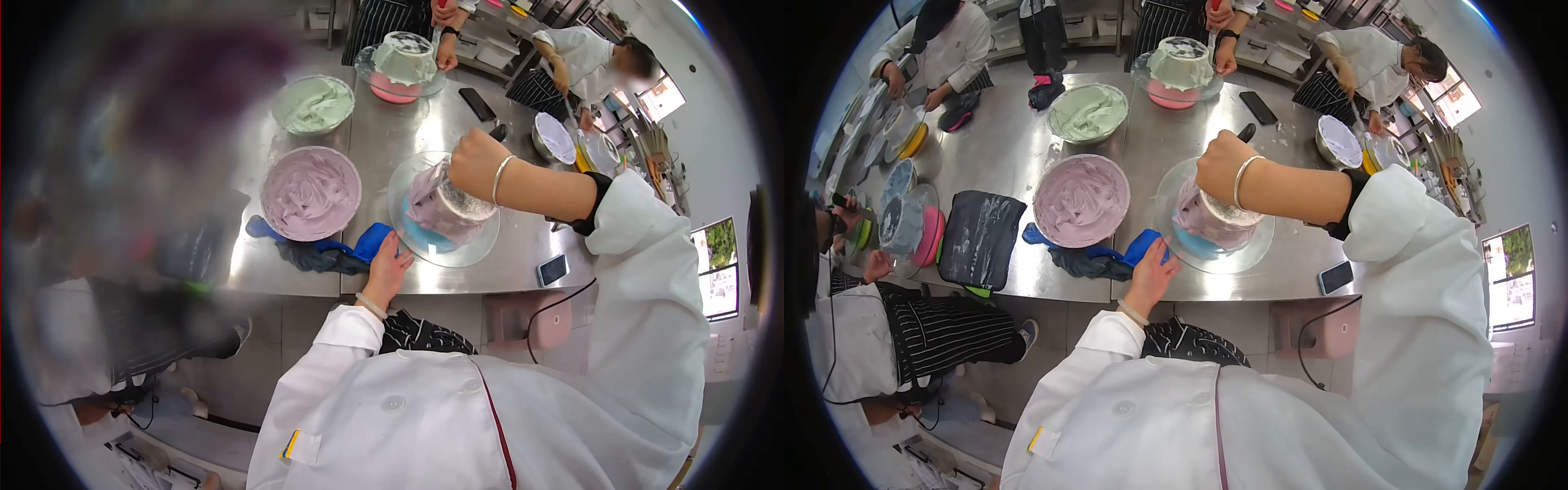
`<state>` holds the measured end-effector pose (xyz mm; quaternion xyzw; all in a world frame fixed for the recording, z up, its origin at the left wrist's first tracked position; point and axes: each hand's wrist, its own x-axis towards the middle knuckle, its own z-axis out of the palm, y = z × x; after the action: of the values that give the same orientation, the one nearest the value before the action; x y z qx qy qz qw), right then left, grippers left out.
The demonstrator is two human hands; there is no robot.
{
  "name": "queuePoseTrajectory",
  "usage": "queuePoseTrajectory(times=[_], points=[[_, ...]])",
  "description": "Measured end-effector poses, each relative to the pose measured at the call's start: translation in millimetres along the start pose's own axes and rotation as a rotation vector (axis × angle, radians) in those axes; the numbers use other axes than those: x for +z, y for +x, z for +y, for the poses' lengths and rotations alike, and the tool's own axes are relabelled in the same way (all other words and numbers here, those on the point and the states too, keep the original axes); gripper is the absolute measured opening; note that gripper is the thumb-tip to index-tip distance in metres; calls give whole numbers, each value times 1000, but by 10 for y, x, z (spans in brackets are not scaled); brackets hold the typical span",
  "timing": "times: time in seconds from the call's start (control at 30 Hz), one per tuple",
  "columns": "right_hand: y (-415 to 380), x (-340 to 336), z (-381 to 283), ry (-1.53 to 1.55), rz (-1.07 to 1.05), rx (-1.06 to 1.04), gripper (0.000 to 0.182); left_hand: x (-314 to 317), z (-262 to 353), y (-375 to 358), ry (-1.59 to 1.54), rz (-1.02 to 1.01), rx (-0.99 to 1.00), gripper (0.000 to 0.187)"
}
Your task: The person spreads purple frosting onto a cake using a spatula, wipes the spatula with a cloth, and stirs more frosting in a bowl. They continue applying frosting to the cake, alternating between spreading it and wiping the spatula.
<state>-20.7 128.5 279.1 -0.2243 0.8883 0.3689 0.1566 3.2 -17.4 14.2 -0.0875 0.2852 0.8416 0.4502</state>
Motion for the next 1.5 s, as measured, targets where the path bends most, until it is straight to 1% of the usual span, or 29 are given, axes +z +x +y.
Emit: queuePoseTrajectory(times=[0.07,0.13,0.2,0.33,0.4,0.43,0.5,0.53,0.73,0.8,0.93,1.0,1.03,1.07,1.1,1.13,1.2,1.23,1.27,1.33,1.4,1.43,1.5], points=[[-44,78,-21,2,22,-31,6,-28,-11,31,6,-8,13,58],[-127,-2,-26,-2,48,-63,6,-35,-12,46,10,-18,32,58],[-247,-150,44,0,60,1,7,-39,-15,46,36,-23,25,58],[-116,-171,189,5,67,61,6,-24,7,24,30,-23,14,57],[82,-70,192,51,-7,80,5,-24,24,13,39,-37,5,56],[172,-41,200,56,-8,78,5,-25,31,6,40,-32,1,56],[318,-14,215,71,-94,81,5,-23,34,10,46,-42,6,56],[348,-16,224,76,-96,79,5,-28,38,18,46,-38,1,56],[211,-94,189,81,-166,27,8,-73,36,126,-37,-30,29,54],[179,-44,161,101,-149,16,8,-72,40,149,-83,-15,71,54],[32,-22,67,86,-119,-19,7,-84,-16,212,-156,29,84,55],[-58,-77,43,0,-45,-87,6,-23,19,144,-120,-26,-11,59],[-78,-103,67,0,-44,-92,6,110,113,36,-123,-22,-10,59],[-93,-131,87,-42,15,-90,5,240,212,-73,-76,8,-58,60],[-95,-163,109,-83,74,-87,5,311,278,-134,-30,40,-107,61],[-85,-201,135,-82,77,-92,5,296,286,-127,-31,45,-105,61],[-46,-245,195,-17,87,23,5,249,264,-96,-61,-9,-50,63],[6,-194,196,17,97,63,4,203,226,-68,-59,-9,-54,63],[59,-154,196,20,95,66,4,141,174,-19,-80,2,-38,62],[130,-74,174,117,-34,71,4,-11,52,104,-95,8,-27,61],[108,5,98,123,-53,61,4,-94,-42,174,-190,42,35,57],[85,17,61,126,-69,47,4,-97,-70,168,-190,43,30,57],[-13,-42,19,118,-96,19,4,-88,-120,137,-128,46,241,54]])
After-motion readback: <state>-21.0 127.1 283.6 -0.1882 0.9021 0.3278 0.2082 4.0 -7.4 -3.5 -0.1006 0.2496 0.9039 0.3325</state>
